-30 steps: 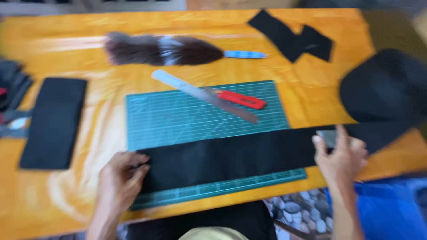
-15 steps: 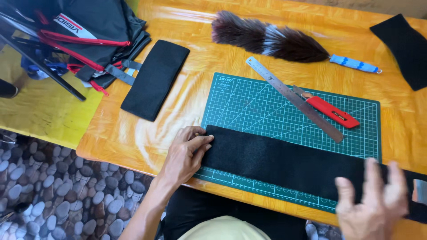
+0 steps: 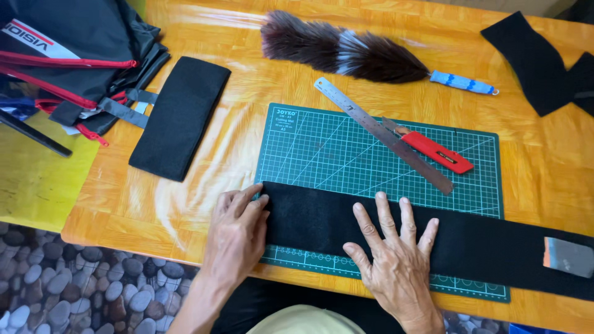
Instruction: The person aligns a black fabric strip on a green cutting mat, then uses a metal ruler and a red utility knife to cut the fabric into a rectangular piece. The person repeatedly repositions the ruler and fabric to make precise cuts.
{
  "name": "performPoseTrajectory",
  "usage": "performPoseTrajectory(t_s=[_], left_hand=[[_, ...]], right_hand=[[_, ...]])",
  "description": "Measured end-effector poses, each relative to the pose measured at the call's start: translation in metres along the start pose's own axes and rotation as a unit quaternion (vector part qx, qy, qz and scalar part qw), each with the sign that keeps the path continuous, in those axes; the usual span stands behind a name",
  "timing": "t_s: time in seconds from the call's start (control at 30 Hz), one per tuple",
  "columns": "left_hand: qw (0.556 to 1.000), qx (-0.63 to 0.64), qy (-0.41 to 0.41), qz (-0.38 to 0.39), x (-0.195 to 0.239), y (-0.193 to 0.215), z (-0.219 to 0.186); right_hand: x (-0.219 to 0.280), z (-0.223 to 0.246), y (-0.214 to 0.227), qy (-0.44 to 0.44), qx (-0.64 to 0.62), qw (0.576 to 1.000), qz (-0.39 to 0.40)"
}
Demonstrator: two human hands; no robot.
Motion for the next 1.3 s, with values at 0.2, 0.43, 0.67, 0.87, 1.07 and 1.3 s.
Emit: performPoseTrajectory(t_s=[0.2,0.43,0.67,0.87,1.07,1.3], left_hand=[[0.995,-0.006,-0.081,0.050,-0.006,-0.039,-0.063],[0.990,-0.089,-0.051,0.100,0.003,-0.058,-0.046],[0.990,-0.084,-0.047,0.107,0.003,-0.053,-0.044],[0.992,-0.055,-0.048,0.105,0.005,-0.046,-0.043],[0.982,-0.140,-0.116,0.049,0.017,-0.070,-0.031],[0.984,-0.120,-0.118,-0.052,0.050,-0.118,0.029]], right_hand=[[0.003,0.003,-0.003,-0.004,0.019,1.000,-0.004],[0.003,-0.004,-0.013,-0.002,0.033,0.999,0.014],[0.004,-0.005,-0.019,-0.004,0.057,0.998,0.007],[0.001,-0.002,-0.023,-0.012,0.065,0.998,0.013],[-0.010,-0.010,0.017,-0.027,0.001,0.999,0.019],[-0.002,-0.020,0.012,-0.053,-0.118,0.990,0.048]])
Point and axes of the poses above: each hand's wrist, its own x-axis away from the middle knuckle, its own y-axis out of the back of the hand, z = x × y, the point moved 9 cm from there along -x, towards the middle knuckle, and after that the axes turned 6 degrees about x, right-handed, at the moved point
